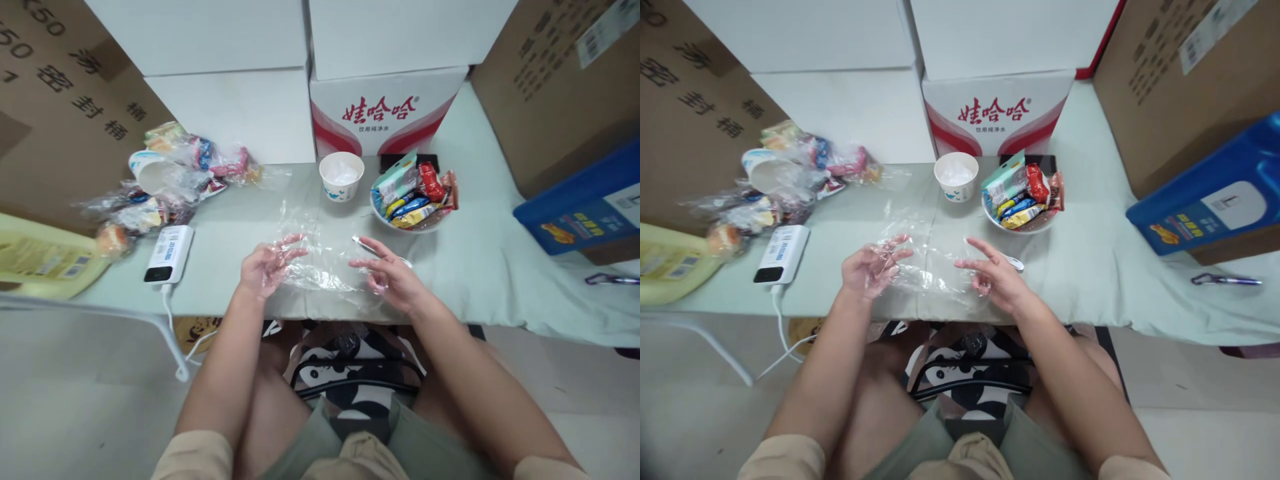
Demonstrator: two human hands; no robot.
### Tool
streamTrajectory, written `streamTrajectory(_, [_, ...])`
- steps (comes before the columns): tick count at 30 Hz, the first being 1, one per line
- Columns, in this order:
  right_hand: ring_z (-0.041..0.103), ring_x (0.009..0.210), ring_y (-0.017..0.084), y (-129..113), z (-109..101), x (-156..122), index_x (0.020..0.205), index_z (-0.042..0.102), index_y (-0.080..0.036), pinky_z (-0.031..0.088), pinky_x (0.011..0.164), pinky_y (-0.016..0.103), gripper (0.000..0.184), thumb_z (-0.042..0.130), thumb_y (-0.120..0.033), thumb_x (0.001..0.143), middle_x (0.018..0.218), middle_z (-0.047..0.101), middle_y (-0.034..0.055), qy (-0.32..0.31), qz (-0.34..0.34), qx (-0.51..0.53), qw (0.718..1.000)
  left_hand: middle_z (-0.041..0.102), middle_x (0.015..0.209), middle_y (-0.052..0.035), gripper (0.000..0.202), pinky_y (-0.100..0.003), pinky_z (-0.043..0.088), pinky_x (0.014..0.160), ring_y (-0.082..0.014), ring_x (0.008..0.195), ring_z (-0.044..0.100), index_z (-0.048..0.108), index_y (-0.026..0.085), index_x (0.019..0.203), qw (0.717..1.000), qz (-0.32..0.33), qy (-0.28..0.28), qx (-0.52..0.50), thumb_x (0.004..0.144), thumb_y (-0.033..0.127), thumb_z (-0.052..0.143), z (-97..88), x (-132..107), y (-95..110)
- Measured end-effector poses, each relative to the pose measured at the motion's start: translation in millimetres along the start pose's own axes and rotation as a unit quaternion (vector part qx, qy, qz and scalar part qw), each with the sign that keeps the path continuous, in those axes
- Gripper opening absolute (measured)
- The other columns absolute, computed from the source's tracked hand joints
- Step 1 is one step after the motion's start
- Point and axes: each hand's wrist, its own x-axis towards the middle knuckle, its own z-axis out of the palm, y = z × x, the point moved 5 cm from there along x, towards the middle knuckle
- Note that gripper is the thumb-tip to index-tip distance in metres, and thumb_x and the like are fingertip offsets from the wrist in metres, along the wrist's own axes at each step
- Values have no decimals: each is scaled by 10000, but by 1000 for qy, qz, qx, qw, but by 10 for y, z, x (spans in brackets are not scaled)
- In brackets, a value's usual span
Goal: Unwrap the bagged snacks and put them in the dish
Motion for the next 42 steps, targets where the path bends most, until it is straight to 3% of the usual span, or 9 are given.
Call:
streamTrajectory(8, [599, 645, 134, -173, -372, -29, 877, 621, -242, 498, 656, 277, 210, 624, -425, 772, 698, 636, -21, 224, -241, -87, 940, 724, 805, -146, 456, -194, 211, 373, -182, 664, 677, 366, 174, 379, 985, 21, 134, 108, 697, 448, 543, -139, -3, 64])
streamTrajectory(12, [655, 891, 179, -124, -303, -31, 1154, 561, -280, 538, 801, 332, 459, 693, -438, 744, 948, 642, 8, 164, -252, -169, 939, 710, 713, -120, 367, -246, 439, 522, -210, 704, 677, 469, 186, 414, 969, 29, 139, 202, 693, 412, 545, -145, -25, 19])
streamTrajectory(15, [642, 828, 155, -78, -211, -29, 1291, 454, -334, 550, 758, 326, 685, 762, -380, 680, 1105, 575, 17, 131, -233, -195, 944, 719, 697, -102, 234, -274, 475, 604, -204, 707, 643, 561, 179, 466, 951, 33, 146, 269, 646, 327, 588, -159, -53, 9])
streamTrajectory(21, [545, 709, 127, -256, -163, -170, 1239, 482, -333, 539, 745, 318, 476, 624, -322, 784, 1108, 563, 26, 194, -314, -237, 898, 630, 550, -43, 124, -230, 375, 502, -121, 514, 529, 610, 158, 556, 918, 16, 246, 309, 627, 258, 627, -302, -111, 78])
streamTrajectory(23, [558, 731, 135, -294, -182, -205, 1251, 483, -333, 539, 768, 327, 469, 597, -324, 796, 1129, 557, 33, 209, -319, -252, 889, 680, 637, -35, 138, -218, 415, 525, -125, 550, 592, 635, 166, 723, 937, 9, 233, 259, 595, 218, 641, -298, -127, 90])
streamTrajectory(28, [571, 733, 139, -291, -236, -217, 1233, 512, -335, 531, 731, 318, 449, 578, -334, 789, 1120, 563, 31, 214, -308, -265, 888, 730, 760, -2, 648, -204, 370, 446, -151, 531, 655, 555, 286, 1187, 972, -7, 138, 188, 557, 148, 611, -187, -161, 117])
streamTrajectory(33, [620, 753, 149, -284, -222, -213, 1160, 557, -320, 532, 660, 306, 421, 587, -247, 746, 1074, 617, 22, 181, -331, -241, 894, 691, 615, -22, 547, -226, 238, 386, -151, 379, 536, 613, 268, 1223, 939, -164, 116, 279, 678, 235, 644, -185, -191, -26])
streamTrajectory(37, [632, 731, 149, -297, -240, -229, 1110, 588, -300, 515, 594, 287, 344, 590, -254, 769, 1045, 648, 24, 197, -330, -234, 893, 634, 555, 16, 301, -208, 305, 434, -98, 402, 472, 674, 216, 1002, 957, -25, 115, 264, 709, 267, 725, -144, -146, 99])
streamTrajectory(42, [668, 850, 177, -299, -289, -240, 1076, 611, -269, 562, 717, 329, 267, 629, -310, 813, 1144, 657, 55, 210, -334, -229, 890, 678, 636, 20, 386, -192, 370, 489, -94, 492, 561, 581, 233, 996, 968, 134, 146, 154, 754, 482, 747, -155, -169, 260])
